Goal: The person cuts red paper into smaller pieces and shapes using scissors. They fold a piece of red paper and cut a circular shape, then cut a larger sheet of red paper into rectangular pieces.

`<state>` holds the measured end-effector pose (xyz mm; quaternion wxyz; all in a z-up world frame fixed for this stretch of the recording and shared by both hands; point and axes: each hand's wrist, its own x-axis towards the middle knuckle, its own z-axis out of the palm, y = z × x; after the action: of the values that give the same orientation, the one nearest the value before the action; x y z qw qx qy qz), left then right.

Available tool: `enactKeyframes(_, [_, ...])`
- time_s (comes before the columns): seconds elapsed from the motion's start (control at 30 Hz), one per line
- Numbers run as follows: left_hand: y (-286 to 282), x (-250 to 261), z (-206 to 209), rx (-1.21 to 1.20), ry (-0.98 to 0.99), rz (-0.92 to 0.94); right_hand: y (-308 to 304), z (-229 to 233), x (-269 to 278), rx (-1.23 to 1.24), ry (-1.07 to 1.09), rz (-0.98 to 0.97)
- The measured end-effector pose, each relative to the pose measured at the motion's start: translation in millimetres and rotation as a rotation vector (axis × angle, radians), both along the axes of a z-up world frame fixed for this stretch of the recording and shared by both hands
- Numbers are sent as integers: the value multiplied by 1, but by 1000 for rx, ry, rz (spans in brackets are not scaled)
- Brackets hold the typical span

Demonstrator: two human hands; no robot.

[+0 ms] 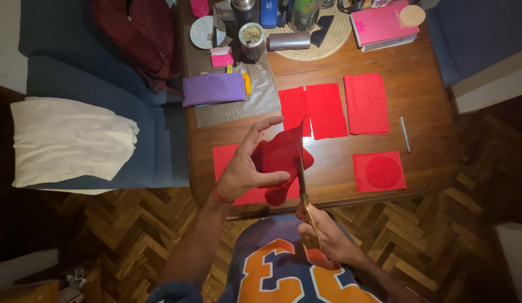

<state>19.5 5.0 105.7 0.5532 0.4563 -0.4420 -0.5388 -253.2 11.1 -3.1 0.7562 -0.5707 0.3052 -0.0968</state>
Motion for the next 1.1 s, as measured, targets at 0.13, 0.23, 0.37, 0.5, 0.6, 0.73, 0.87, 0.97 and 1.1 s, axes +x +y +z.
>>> enactKeyframes(0.13, [-1, -1, 0, 28, 15, -2, 1, 7, 4, 113, -69, -35])
enactKeyframes(0.23, [-2, 0, 0, 21, 58, -6, 1, 0, 4, 219, -5, -77])
enactKeyframes(0.37, [-4, 1, 0, 31, 46, -18, 2, 6, 7, 232, -21, -80])
enactKeyframes(0.5, [-4, 3, -1, 8, 43, -32, 1, 9, 9, 203, -73, -57])
enactKeyframes(0.6, [-4, 3, -1, 35, 22, -15, 0, 10, 11, 264, 10, -86])
enactKeyframes(0.73, [-5, 3, 3, 41, 70, -48, -2, 8, 10, 192, 22, -103])
enactKeyframes(0.87, [-5, 4, 5, 50, 60, -35, -4, 12, 13, 85, 23, -51])
enactKeyframes(0.97, [-5, 5, 6, 54, 101, -50, -4, -3, 7, 122, 3, -61])
enactKeyframes(1.1, [-5, 6, 7, 32, 77, -59, -9, 8, 12, 58, 61, -48])
